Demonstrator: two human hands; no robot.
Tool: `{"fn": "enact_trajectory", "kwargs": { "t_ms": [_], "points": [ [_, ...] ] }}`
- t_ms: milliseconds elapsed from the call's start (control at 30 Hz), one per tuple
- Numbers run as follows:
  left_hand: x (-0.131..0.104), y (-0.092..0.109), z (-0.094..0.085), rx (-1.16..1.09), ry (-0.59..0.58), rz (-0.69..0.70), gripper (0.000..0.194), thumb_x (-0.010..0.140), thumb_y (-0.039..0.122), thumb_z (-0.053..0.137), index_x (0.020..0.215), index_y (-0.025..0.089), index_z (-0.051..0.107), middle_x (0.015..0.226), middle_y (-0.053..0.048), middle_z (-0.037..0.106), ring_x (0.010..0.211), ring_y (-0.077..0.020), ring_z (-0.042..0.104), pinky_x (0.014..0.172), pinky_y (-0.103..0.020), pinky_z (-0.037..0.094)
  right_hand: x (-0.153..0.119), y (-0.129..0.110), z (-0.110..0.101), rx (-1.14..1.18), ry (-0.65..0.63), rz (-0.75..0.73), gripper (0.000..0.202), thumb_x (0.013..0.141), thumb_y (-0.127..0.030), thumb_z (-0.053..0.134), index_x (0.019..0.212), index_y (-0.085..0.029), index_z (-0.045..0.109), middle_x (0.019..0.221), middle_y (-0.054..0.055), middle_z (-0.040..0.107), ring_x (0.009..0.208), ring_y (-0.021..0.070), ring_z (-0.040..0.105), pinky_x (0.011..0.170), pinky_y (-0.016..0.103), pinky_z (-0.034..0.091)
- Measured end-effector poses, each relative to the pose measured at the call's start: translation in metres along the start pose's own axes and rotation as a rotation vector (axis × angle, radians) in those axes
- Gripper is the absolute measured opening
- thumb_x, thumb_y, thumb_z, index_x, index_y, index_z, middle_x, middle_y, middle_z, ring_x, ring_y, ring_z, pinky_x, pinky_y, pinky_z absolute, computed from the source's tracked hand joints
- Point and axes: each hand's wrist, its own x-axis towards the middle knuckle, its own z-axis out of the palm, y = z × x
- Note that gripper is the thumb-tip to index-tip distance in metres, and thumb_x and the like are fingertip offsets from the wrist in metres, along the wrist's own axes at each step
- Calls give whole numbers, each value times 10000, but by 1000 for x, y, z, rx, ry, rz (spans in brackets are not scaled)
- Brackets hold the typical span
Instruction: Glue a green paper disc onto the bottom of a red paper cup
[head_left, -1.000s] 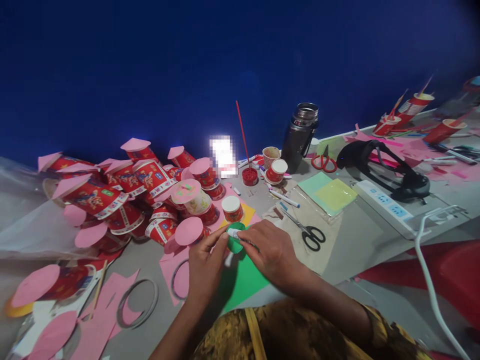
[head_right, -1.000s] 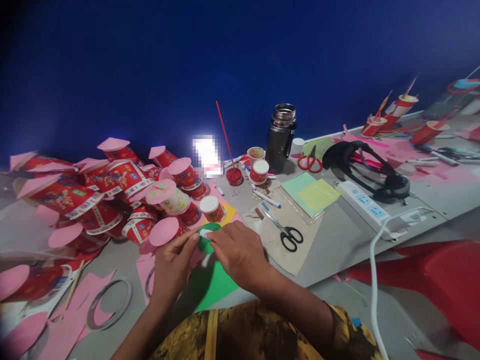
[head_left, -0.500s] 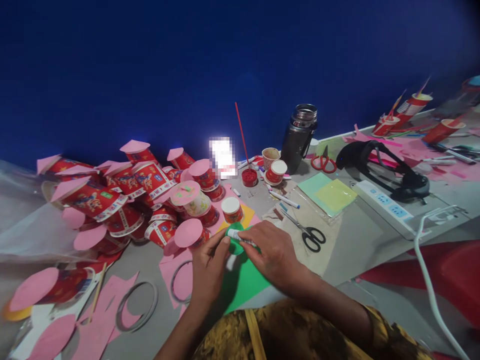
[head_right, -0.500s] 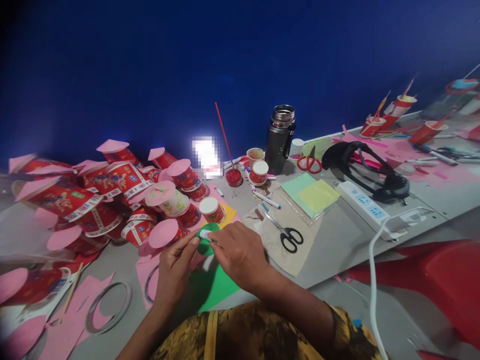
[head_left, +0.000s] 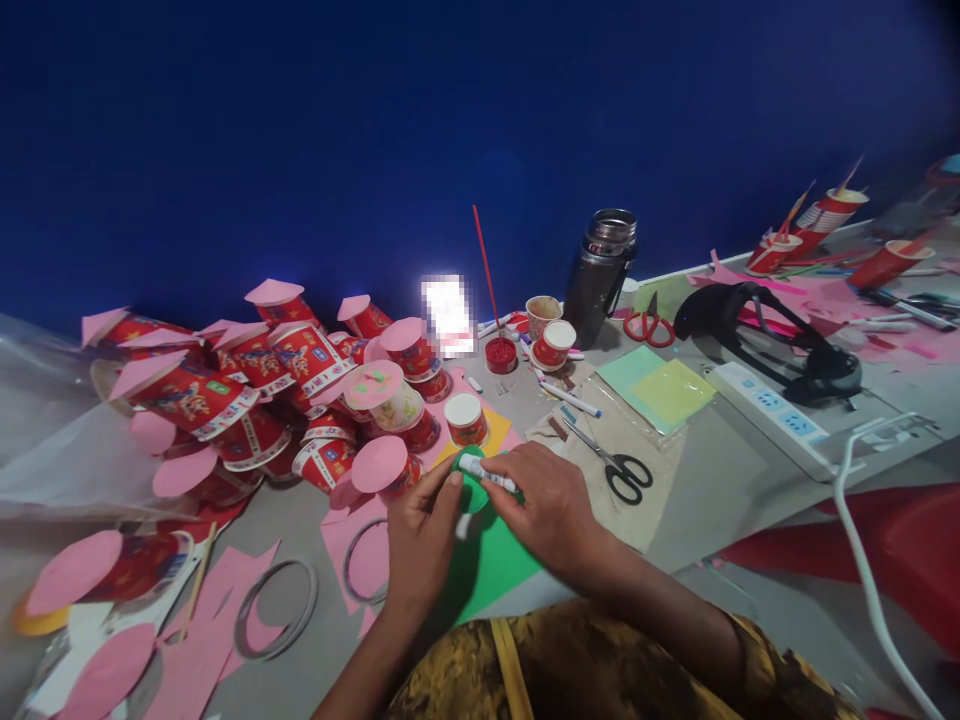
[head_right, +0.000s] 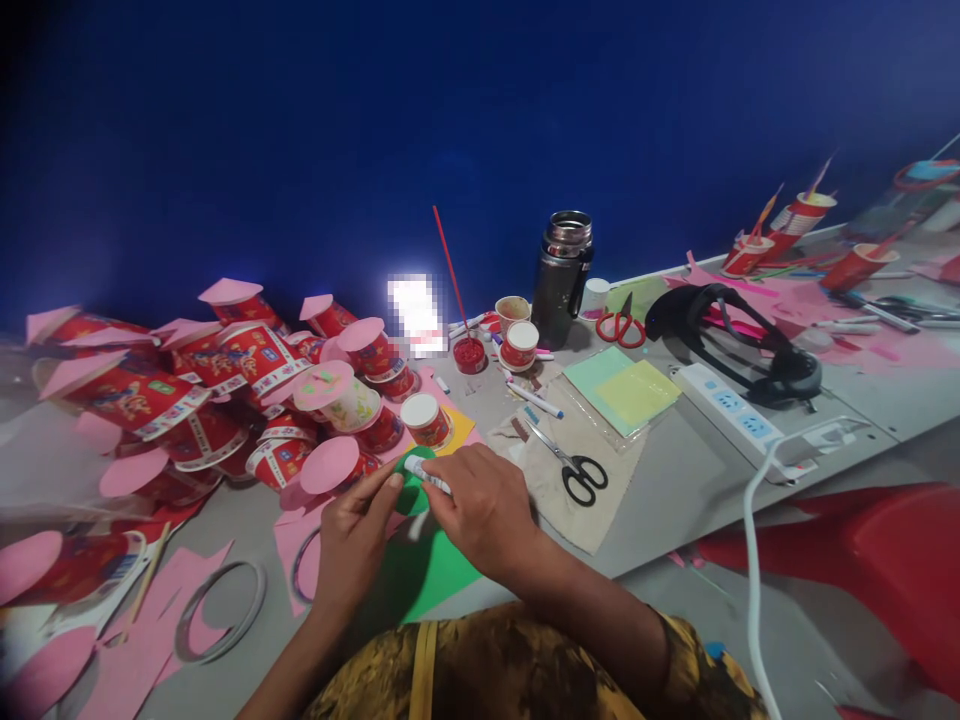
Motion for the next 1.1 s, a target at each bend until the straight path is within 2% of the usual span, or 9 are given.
{"fn": "enact_trajectory", "kwargs": {
  "t_ms": [167,233,300,400,567,667,800,967,1100],
  "points": [
    [3,4,0,-32,3,-25,315,831,439,649,826,159,794,575,42,576,550,-116,440,533,-228,392,0,-1,2,-32,-6,15,55,957,-213,671,996,-208,709,876,36,758,825,201,692,733,300,447],
    [5,2,1,-106,33,-86,298,793,443,704,770,154,775,555,46,562,538,-108,441,512,-218,383,0,0,1,-23,23,31,70,968,-224,653,1004,-204,710,868,38,757,821,201,693,738,300,456],
    [7,0,2,-248,24,-180,301,756,442,756,766,141,767,612,15,647,574,-121,532,544,-220,443,0,4,-2,57,67,80,96,977,-232,632,1022,-198,710,909,45,767,852,195,705,757,289,476],
    [10,-3,-1,-538,-65,-353,307,718,393,804,848,116,770,780,-76,774,704,-206,702,651,-297,575,1,17,-11,188,89,265,137,964,-262,625,1052,-196,706,990,47,776,886,186,714,763,272,499],
    [11,-6,-9,-768,-131,-559,196,736,185,750,919,115,737,903,-128,811,874,-344,793,640,-403,655,2,48,-15,126,-157,481,233,971,-321,579,1115,-199,716,1048,60,771,867,204,693,769,303,484],
    [8,-8,-8,-755,-143,-560,195,785,166,709,971,108,722,912,-139,813,847,-343,803,557,-364,651,-1,60,-7,103,-299,477,209,965,-276,593,1116,-211,721,1078,59,765,933,208,682,808,302,473],
    [2,-12,-7,-705,-152,-496,241,780,218,757,992,111,717,843,-96,800,707,-274,789,464,-284,608,-6,65,3,49,-408,412,224,954,-214,632,1163,-206,710,1066,61,754,993,219,659,838,307,464],
    [-4,-21,-15,-671,-146,-496,370,677,187,794,1032,120,714,816,-66,785,610,-210,737,420,-237,551,-8,67,5,-11,-409,390,220,948,-188,645,1155,-198,717,1054,69,748,976,220,643,840,317,465],
    [-9,-23,-26,-724,-137,-527,457,616,123,786,1070,130,733,806,-36,775,567,-148,674,491,-261,605,-8,67,5,-25,-428,384,202,926,-158,659,1113,-193,726,1071,72,751,1032,237,635,913,345,459]
  ]
}}
